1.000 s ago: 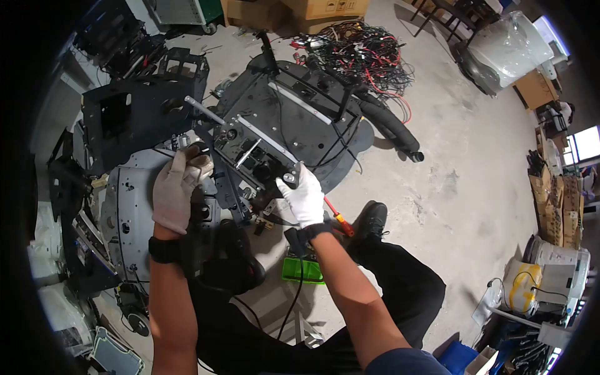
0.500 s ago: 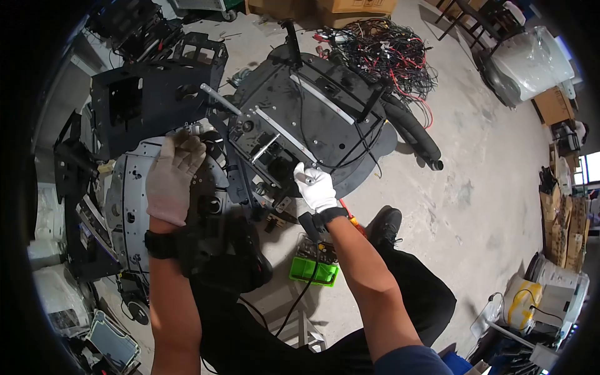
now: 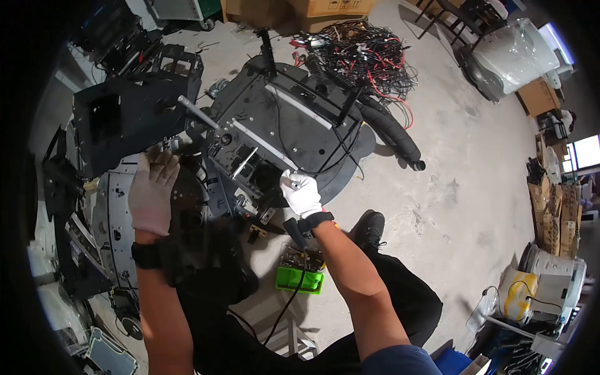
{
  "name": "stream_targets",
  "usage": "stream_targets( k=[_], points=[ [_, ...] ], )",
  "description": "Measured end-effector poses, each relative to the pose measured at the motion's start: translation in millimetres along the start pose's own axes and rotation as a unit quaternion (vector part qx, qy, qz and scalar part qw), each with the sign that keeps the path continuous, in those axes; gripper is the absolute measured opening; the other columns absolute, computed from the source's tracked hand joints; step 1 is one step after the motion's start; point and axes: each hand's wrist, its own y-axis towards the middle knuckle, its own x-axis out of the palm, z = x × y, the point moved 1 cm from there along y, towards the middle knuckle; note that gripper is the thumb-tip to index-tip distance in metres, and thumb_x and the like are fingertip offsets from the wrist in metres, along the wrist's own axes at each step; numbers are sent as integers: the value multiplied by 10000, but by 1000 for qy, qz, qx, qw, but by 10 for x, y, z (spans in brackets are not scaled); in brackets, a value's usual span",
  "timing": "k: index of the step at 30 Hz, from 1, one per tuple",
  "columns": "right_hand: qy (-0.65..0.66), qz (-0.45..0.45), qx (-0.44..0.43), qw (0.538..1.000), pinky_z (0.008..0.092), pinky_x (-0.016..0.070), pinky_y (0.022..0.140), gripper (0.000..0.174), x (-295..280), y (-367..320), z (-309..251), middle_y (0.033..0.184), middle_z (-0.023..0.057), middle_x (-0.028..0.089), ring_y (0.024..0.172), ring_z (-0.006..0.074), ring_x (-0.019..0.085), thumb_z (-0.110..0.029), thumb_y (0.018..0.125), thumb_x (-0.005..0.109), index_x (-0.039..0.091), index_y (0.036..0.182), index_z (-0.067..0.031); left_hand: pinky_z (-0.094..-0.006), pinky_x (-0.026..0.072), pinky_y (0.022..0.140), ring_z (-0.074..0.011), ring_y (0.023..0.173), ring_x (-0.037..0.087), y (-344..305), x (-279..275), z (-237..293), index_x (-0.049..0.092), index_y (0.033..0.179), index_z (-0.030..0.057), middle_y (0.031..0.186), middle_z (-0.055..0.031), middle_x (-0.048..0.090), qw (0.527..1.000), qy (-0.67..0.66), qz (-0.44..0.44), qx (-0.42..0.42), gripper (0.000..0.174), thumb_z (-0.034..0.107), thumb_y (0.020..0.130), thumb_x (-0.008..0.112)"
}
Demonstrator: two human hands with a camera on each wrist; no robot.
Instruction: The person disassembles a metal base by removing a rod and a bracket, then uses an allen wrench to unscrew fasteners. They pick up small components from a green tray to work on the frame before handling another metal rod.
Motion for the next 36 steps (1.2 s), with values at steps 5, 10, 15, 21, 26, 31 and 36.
stream_targets(
  k=[5,10,15,21,26,31,36],
  points=[
    [-15,-9,0,1000,226,283,431,327,-130,40,74,476,-61,417,461,29,354,-155,847,564,520,536,-65,-364,408,958,-260,1014,531,19,54,-14,463,1139,-23,1023,-131,553,1000,23,10,9,360,268,960,350],
    [-114,37,-68,990,225,298,424,320,-350,55,-220,471,-49,427,457,27,379,-142,854,548,530,546,-59,-365,418,941,-268,1009,541,58,141,-37,467,1140,-32,1016,-132,564,999,30,24,10,379,283,951,373],
    [-123,64,-28,990,233,253,409,399,-573,167,-254,449,-59,419,429,19,327,-243,881,556,552,527,-59,-333,467,864,-269,911,599,70,188,-83,489,1082,-92,958,-168,595,999,29,20,28,403,276,930,428],
    [-65,85,22,994,251,250,380,408,-541,127,-307,446,-54,411,391,35,312,-255,868,576,499,506,-83,-316,475,848,-257,903,599,11,125,2,492,1076,-88,953,-167,594,997,40,34,57,394,272,931,428],
    [-106,100,23,989,253,308,422,438,-615,213,-8,472,-10,464,430,68,391,-314,870,565,478,517,-70,-319,467,861,-250,915,593,63,-62,36,502,1071,-67,973,-156,593,998,30,37,52,382,281,932,426],
    [-116,125,9,985,268,260,404,443,-615,175,125,445,-45,372,424,45,318,-260,881,545,439,496,-69,-369,390,970,-271,1065,513,268,-90,9,493,1101,-11,1088,-141,541,998,24,42,-26,364,298,946,382],
    [-104,110,35,988,263,277,399,452,-563,66,-84,437,-33,396,408,53,347,-261,896,519,451,496,-63,-313,372,959,-218,1108,493,1153,-249,-261,481,1143,9,1142,-117,530,985,164,27,36,417,341,942,329]
  ],
)
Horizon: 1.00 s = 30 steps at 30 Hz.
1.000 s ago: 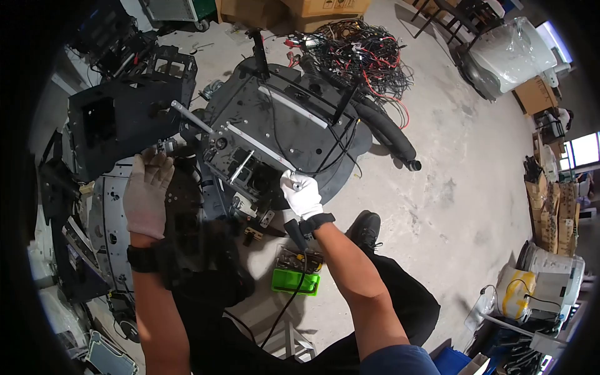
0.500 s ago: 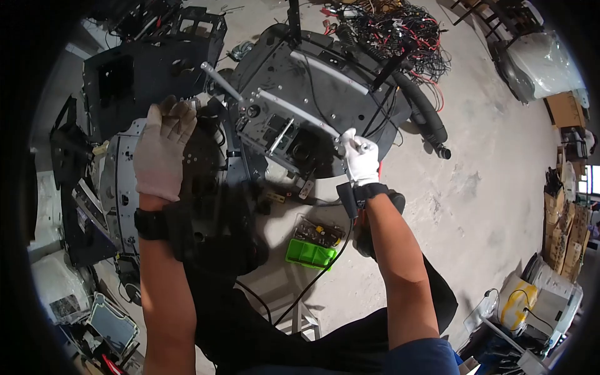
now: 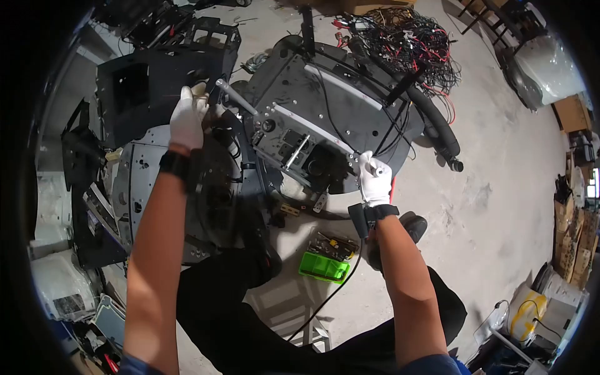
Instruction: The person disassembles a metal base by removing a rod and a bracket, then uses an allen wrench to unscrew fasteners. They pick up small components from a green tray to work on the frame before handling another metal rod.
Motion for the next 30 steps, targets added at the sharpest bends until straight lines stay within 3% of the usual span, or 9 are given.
stream_targets(
  k=[2,7,12,17,18,19,21,23,30],
  points=[
    [-10,1,-3,1000,252,273,398,458,0,-8,28,437,-36,403,407,47,346,-282,894,528,462,496,-66,-247,472,684,-146,679,565,260,21,-194,521,1101,-34,813,-62,570,998,-55,1,36,491,371,950,288],
    [-26,6,1,1000,258,247,412,441,2,24,242,448,-41,383,442,35,303,-248,885,549,461,504,-46,-308,263,1027,-246,1196,399,837,11,-678,424,1217,-1,1267,-166,428,976,-123,-133,120,443,308,958,241],
    [25,4,-20,999,211,264,385,429,-1,46,282,456,-43,432,384,40,360,-307,888,539,557,557,-35,-238,395,849,-143,852,508,804,288,-503,451,1174,-31,966,-88,532,970,115,-64,205,422,313,962,329],
    [103,71,39,991,213,290,426,374,-61,31,152,486,-56,410,466,26,376,-220,892,532,485,553,-71,-222,376,661,-71,619,394,902,349,-452,504,1119,-36,681,33,415,985,-140,-51,86,391,296,955,378],
    [56,88,35,994,212,300,422,373,-103,48,36,489,-53,426,458,30,385,-242,896,525,490,561,-81,-215,367,648,-70,618,391,843,381,-338,498,1125,-36,683,32,421,953,116,-60,273,399,303,955,374],
    [100,82,37,991,215,295,422,381,-133,91,82,483,-58,416,447,31,373,-259,893,531,488,559,-83,-208,359,635,-70,617,387,795,446,-274,492,1132,-36,685,32,427,824,359,-68,432,406,309,955,370],
    [152,78,53,984,221,286,419,381,-176,137,177,475,-57,414,439,34,365,-254,887,541,490,554,-76,-195,348,614,-69,628,395,851,522,-264,472,1162,-41,700,25,451,791,386,-69,470,419,309,951,378],
    [103,92,35,990,226,274,416,373,-162,125,224,477,-53,424,436,35,362,-248,883,547,509,559,-67,-193,356,635,-70,650,412,808,511,-273,476,1160,-42,706,24,461,985,-2,-112,131,425,315,948,385],
    [172,139,54,974,215,278,396,389,-131,44,146,464,-39,441,401,41,363,-249,889,534,532,548,-61,-207,358,627,-71,634,401,668,586,-224,493,1137,-41,647,37,424,991,-31,-81,105,460,365,944,393]
  ],
)
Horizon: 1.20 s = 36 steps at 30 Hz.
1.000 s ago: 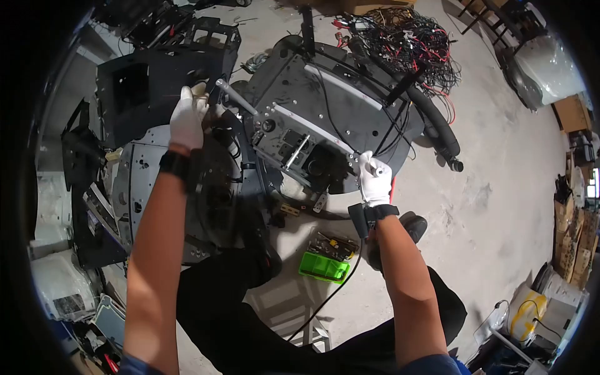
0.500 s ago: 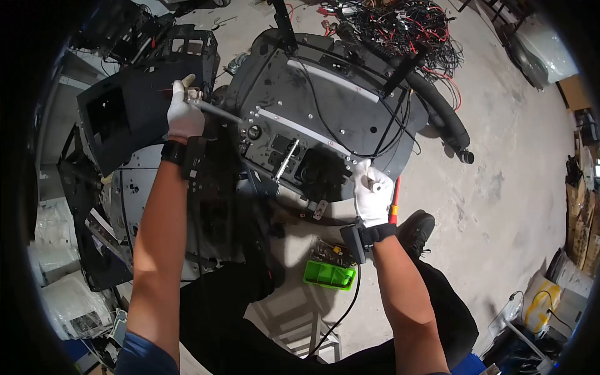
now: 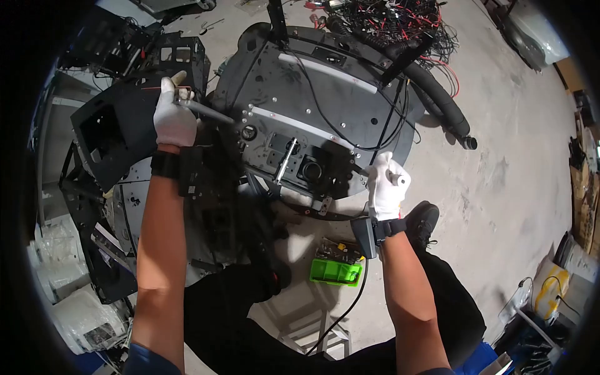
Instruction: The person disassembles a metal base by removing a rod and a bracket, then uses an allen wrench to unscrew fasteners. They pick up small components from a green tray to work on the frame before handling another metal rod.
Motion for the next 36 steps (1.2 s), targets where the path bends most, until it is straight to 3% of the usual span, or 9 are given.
stream_targets(
  k=[5,6,7,10,13,15,23,27,36],
  points=[
    [102,90,-53,989,239,302,374,409,17,100,5,454,-9,439,367,67,350,-251,893,515,473,532,-62,-195,357,629,-57,647,404,-61,242,120,534,1089,-53,682,39,437,1000,5,-16,17,445,338,951,373],
    [97,138,-32,985,248,326,376,399,23,131,-28,446,4,431,365,81,364,-253,883,523,457,538,-63,-184,355,629,-55,658,408,-59,234,111,562,1053,-55,708,28,452,983,134,-33,119,444,334,949,373],
    [119,167,-30,978,248,345,385,387,-22,215,6,437,6,422,362,84,367,-262,872,536,453,547,-68,-184,355,629,-55,658,408,-55,268,119,562,1053,-55,708,28,452,983,131,-28,124,444,334,949,373],
    [109,161,-35,980,248,359,397,385,-115,242,-75,431,5,415,359,87,361,-259,864,543,443,540,-77,-237,309,576,-103,601,342,-170,419,130,647,948,26,636,14,419,989,122,47,67,368,309,891,418],
    [120,174,-70,975,251,364,402,377,-194,294,-49,432,4,413,359,95,358,-246,860,538,435,537,-81,-191,373,637,-61,683,460,-408,527,362,586,1031,-47,756,-13,538,987,160,11,16,454,333,936,358],
    [127,181,-70,973,257,355,397,383,-188,305,-54,425,7,407,358,103,359,-251,863,534,427,536,-84,-180,367,614,-68,629,444,-423,585,322,591,1011,-52,712,2,513,987,143,19,65,456,334,934,360],
    [132,134,-64,980,253,293,378,369,-319,224,107,438,20,409,379,98,372,-246,873,511,440,559,-66,-205,254,487,-55,535,311,-533,703,345,632,913,-41,603,39,372,991,52,116,27,446,359,891,434],
    [160,110,-35,980,280,388,441,372,-380,185,139,440,22,409,388,105,380,-233,883,506,438,557,-67,-197,301,497,-51,565,381,-705,774,399,607,981,-15,619,49,387,990,11,137,-24,394,327,918,420],
    [191,130,-34,972,316,434,557,327,-408,157,185,426,8,368,386,122,355,-205,878,485,424,575,-98,-204,248,476,-41,532,301,-605,968,422,616,917,-61,590,63,362,990,56,81,104,391,294,906,452]
  ],
)
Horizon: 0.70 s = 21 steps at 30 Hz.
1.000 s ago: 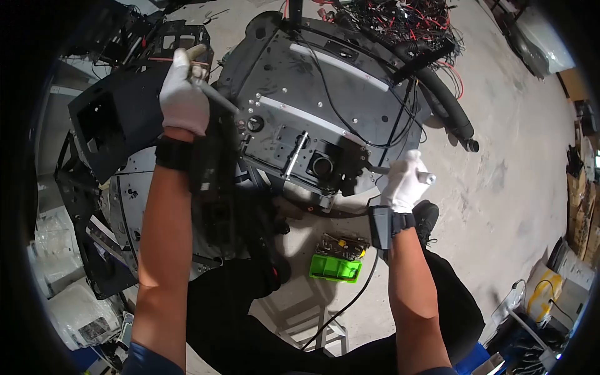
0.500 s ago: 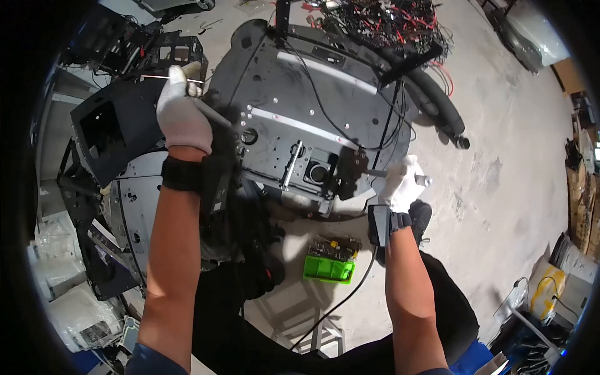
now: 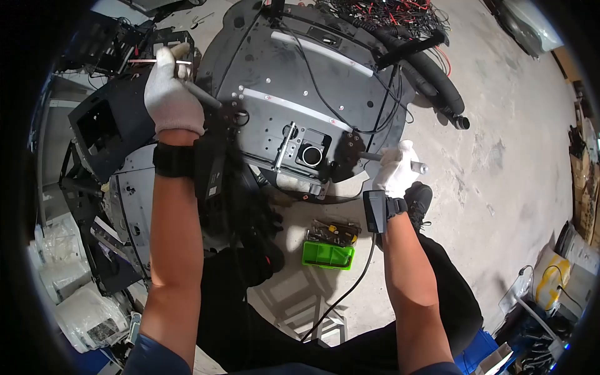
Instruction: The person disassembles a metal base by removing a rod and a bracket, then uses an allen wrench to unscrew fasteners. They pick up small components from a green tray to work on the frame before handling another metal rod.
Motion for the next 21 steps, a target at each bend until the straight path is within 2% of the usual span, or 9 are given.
stream_targets(
  k=[5,7,11,12,15,17,19,20,21],
  points=[
    [8,-6,4,1000,344,422,596,315,-14,5,60,430,-4,332,381,123,310,-192,864,481,389,568,-131,-201,247,474,-42,516,297,61,8,-52,631,921,-27,585,67,378,1000,-10,-16,-12,375,293,909,437],
    [32,-7,-9,999,300,439,540,328,-19,45,89,433,4,382,384,111,344,-235,875,506,445,587,-90,-198,303,567,-56,590,344,95,-44,-68,575,986,-65,633,48,395,998,41,-39,-14,396,298,932,427],
    [42,-12,13,999,310,454,558,274,-9,57,52,440,1,385,380,111,357,-207,859,513,464,615,-94,-188,294,562,-50,578,337,193,-26,-96,574,1016,-34,616,59,384,997,0,-10,-78,377,294,939,404],
    [42,-29,-1,999,326,462,564,268,0,66,63,441,3,391,379,115,367,-215,856,522,472,622,-94,-191,299,546,-57,568,341,225,-70,-101,578,1016,-20,604,58,379,997,29,-43,-53,373,303,938,408],
    [2,5,14,1000,365,442,644,298,115,-16,-4,447,2,349,404,123,329,-210,858,490,418,585,-112,-197,314,534,-64,556,344,349,-46,-173,580,1017,-4,587,56,368,995,-24,18,-91,361,307,934,415],
    [-10,7,18,1000,365,458,645,305,117,-33,12,438,6,359,393,123,347,-212,860,495,439,583,-97,-216,338,534,-88,541,350,540,-212,-328,583,1013,13,573,43,360,996,-32,15,-85,336,299,929,429],
    [-54,-9,-8,998,276,427,465,350,179,-55,-16,444,30,446,386,110,400,-218,863,528,462,555,-65,-230,349,538,-111,529,348,709,-398,-444,580,1015,18,559,26,353,985,-67,-14,-159,307,280,924,449],
    [-68,-29,-4,997,255,376,411,366,199,-58,-54,458,41,475,389,106,415,-226,860,534,475,542,-56,-237,346,538,-127,527,340,732,-456,-477,573,1012,17,553,18,343,986,-66,1,-150,306,285,922,456],
    [-67,-26,-2,997,255,376,411,366,227,-55,-66,458,41,475,389,106,415,-226,860,534,475,542,-56,-237,346,538,-127,527,340,753,-521,-518,573,1012,17,553,18,343,986,-63,-2,-151,306,285,922,456]
  ],
)
